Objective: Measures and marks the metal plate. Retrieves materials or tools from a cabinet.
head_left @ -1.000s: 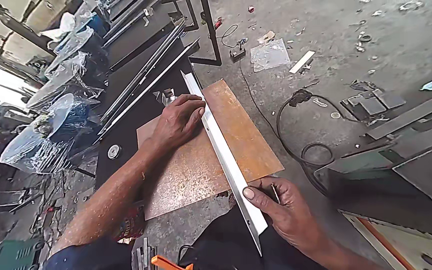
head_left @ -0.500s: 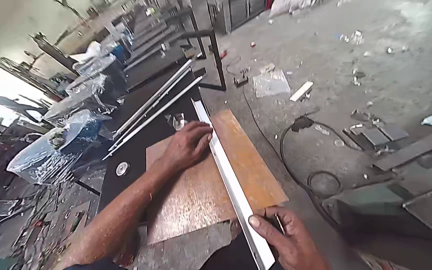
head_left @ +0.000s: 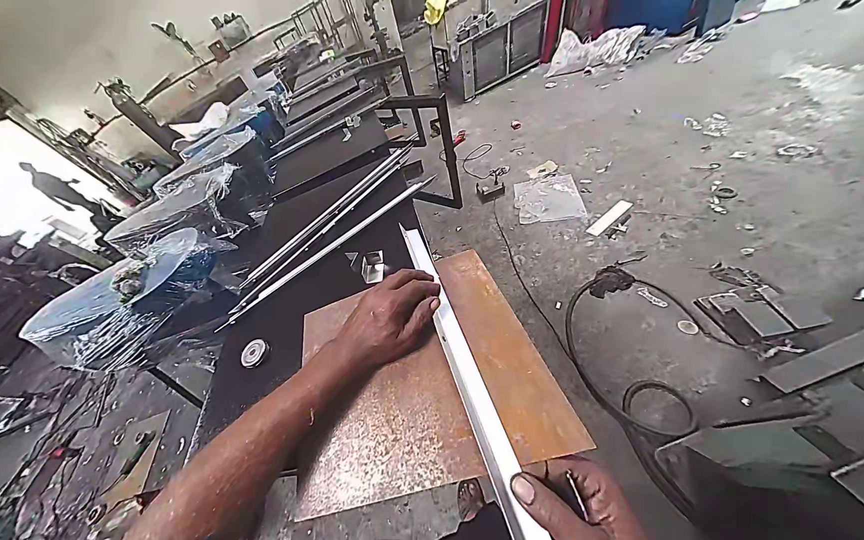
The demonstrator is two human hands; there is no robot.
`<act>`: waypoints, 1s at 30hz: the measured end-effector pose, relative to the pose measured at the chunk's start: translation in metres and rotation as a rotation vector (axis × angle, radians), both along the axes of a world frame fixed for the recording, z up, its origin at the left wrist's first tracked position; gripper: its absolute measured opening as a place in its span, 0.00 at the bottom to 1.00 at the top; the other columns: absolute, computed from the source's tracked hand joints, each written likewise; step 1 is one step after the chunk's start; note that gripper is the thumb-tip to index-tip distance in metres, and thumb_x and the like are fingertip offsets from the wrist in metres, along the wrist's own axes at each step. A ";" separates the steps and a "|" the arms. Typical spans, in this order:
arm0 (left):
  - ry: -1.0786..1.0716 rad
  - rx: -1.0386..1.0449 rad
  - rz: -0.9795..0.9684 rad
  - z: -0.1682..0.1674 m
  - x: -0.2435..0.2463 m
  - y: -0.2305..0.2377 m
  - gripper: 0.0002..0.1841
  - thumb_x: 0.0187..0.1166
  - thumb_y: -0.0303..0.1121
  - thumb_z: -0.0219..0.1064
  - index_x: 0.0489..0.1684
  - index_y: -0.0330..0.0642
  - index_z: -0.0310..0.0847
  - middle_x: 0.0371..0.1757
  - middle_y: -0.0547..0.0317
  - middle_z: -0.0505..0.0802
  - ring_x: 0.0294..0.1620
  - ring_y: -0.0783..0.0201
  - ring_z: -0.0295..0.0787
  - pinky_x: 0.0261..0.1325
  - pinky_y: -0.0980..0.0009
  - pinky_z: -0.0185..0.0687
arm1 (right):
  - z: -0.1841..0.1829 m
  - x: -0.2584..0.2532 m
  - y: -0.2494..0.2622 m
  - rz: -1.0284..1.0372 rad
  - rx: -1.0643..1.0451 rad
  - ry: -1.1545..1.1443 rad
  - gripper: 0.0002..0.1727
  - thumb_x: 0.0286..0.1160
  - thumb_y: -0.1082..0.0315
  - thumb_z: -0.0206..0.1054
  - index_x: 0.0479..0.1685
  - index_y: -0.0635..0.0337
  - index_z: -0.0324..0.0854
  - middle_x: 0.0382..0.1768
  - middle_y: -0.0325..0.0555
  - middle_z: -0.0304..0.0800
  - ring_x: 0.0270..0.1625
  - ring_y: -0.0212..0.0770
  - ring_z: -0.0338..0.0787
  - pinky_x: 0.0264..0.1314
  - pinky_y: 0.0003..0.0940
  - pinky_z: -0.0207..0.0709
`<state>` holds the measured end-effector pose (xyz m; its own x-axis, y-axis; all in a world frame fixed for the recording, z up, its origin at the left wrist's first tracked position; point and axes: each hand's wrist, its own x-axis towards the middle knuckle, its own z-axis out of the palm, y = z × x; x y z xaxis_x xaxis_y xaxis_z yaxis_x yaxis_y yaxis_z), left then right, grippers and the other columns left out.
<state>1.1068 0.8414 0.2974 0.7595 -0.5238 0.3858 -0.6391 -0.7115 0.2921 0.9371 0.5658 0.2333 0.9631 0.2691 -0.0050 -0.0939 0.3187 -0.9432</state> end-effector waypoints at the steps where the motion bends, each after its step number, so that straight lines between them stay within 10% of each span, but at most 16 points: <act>1: -0.003 -0.004 -0.002 0.000 0.000 0.000 0.20 0.92 0.45 0.53 0.58 0.44 0.90 0.65 0.58 0.91 0.71 0.68 0.85 0.74 0.66 0.82 | 0.000 0.000 0.000 -0.002 0.003 -0.002 0.10 0.73 0.71 0.72 0.23 0.49 0.89 0.19 0.28 0.88 0.22 0.21 0.83 0.27 0.20 0.78; 9: 0.000 0.480 0.157 0.044 -0.013 -0.022 0.26 0.81 0.63 0.53 0.58 0.61 0.92 0.68 0.73 0.91 0.72 0.59 0.81 0.68 0.48 0.72 | 0.002 -0.001 0.002 -0.014 0.001 -0.014 0.09 0.73 0.71 0.72 0.25 0.48 0.90 0.19 0.28 0.88 0.22 0.20 0.83 0.27 0.19 0.78; 13: 0.347 0.795 0.222 0.077 -0.024 -0.057 0.49 0.63 0.81 0.53 0.74 0.50 0.81 0.80 0.56 0.82 0.70 0.48 0.81 0.67 0.42 0.74 | 0.001 -0.001 0.003 -0.017 0.029 -0.019 0.10 0.73 0.71 0.71 0.24 0.51 0.89 0.19 0.31 0.87 0.21 0.23 0.83 0.26 0.20 0.79; 25: 0.520 0.842 0.323 0.089 -0.022 -0.076 0.44 0.67 0.75 0.63 0.72 0.49 0.82 0.80 0.53 0.78 0.69 0.49 0.84 0.54 0.39 0.83 | -0.005 0.001 0.005 -0.009 0.062 -0.008 0.08 0.73 0.68 0.73 0.25 0.54 0.89 0.18 0.36 0.87 0.20 0.27 0.84 0.25 0.25 0.81; 30: 0.515 0.848 0.261 0.087 -0.022 -0.075 0.43 0.71 0.74 0.61 0.69 0.44 0.82 0.76 0.51 0.84 0.68 0.48 0.86 0.62 0.40 0.82 | -0.029 0.012 -0.027 0.003 -0.116 0.000 0.17 0.68 0.42 0.78 0.33 0.43 0.85 0.18 0.24 0.83 0.18 0.22 0.78 0.21 0.22 0.76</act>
<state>1.0853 0.7666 0.3844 0.8575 -0.2672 -0.4397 -0.3743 -0.9103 -0.1768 0.9494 0.5392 0.2040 0.9623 0.2696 -0.0364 -0.0949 0.2070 -0.9737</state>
